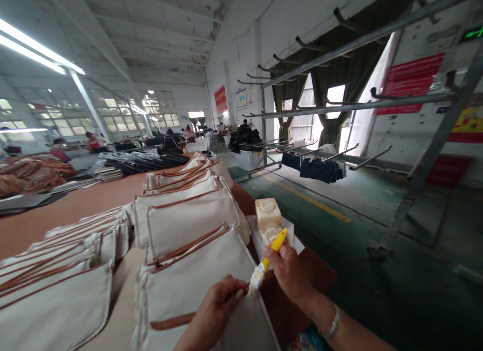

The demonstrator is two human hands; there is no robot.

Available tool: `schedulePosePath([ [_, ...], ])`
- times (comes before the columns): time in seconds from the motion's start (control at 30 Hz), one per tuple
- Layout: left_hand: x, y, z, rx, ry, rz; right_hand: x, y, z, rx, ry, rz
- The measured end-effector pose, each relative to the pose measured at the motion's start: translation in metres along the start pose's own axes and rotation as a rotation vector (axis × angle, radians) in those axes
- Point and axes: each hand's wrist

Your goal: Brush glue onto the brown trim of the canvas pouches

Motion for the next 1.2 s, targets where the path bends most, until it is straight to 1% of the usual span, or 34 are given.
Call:
schedulePosePath([
  [0.1,0.005,0.011,0.005,-0.078,0.059,-0.087,-0.003,-0.008,-0.005,-0.061,0.004,0.007],
  [0.2,0.013,0.023,0.011,-0.172,0.118,-0.150,-0.004,-0.016,-0.010,-0.060,0.014,0.001],
  [0.3,0.019,0.031,0.015,-0.250,0.175,-0.205,-0.002,-0.013,-0.008,0.014,0.010,-0.011],
  [0.4,0.020,0.033,0.019,-0.314,0.204,-0.246,0.003,-0.006,0.001,0.144,0.007,-0.028],
  [0.47,0.019,0.032,0.022,-0.343,0.206,-0.245,0.010,-0.007,0.006,0.231,0.014,-0.034],
  [0.53,0.018,0.031,0.023,-0.347,0.205,-0.233,0.018,-0.014,0.008,0.282,0.024,-0.030],
  [0.57,0.017,0.031,0.024,-0.341,0.201,-0.232,0.022,-0.019,0.008,0.280,0.025,-0.026],
  [0.6,0.017,0.032,0.023,-0.339,0.195,-0.235,0.026,-0.023,0.007,0.262,0.018,-0.015],
  [0.67,0.018,0.033,0.022,-0.344,0.185,-0.254,0.031,-0.027,0.005,0.185,-0.027,0.026],
  [0.73,0.019,0.036,0.019,-0.355,0.183,-0.279,0.031,-0.025,0.006,0.129,-0.080,0.070],
  [0.8,0.022,0.038,0.018,-0.360,0.187,-0.294,0.028,-0.018,0.010,0.168,-0.087,0.082],
  [0.87,0.026,0.037,0.018,-0.342,0.186,-0.298,0.026,-0.014,0.016,0.265,-0.063,0.068],
  [0.9,0.028,0.036,0.018,-0.329,0.188,-0.302,0.026,-0.015,0.018,0.296,-0.053,0.062],
  [0.93,0.031,0.034,0.020,-0.318,0.190,-0.314,0.028,-0.019,0.020,0.298,-0.047,0.060],
  [1.0,0.036,0.027,0.025,-0.309,0.184,-0.390,0.031,-0.031,0.021,0.213,-0.033,0.051],
  [1.07,0.040,0.019,0.031,-0.320,0.127,-0.548,0.031,-0.048,0.020,0.074,-0.007,0.007],
  [1.13,0.040,0.011,0.037,-0.331,0.029,-0.723,0.026,-0.064,0.020,-0.027,0.040,-0.060],
  [1.2,0.036,0.005,0.040,-0.322,-0.022,-0.819,0.017,-0.075,0.022,-0.103,0.098,-0.142],
])
Point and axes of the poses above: each hand's wrist, its own z-axis away from the middle knuckle, its own y-axis out of the palm, x = y × z, and after that the axes turned 1 degree about -x, right-handed
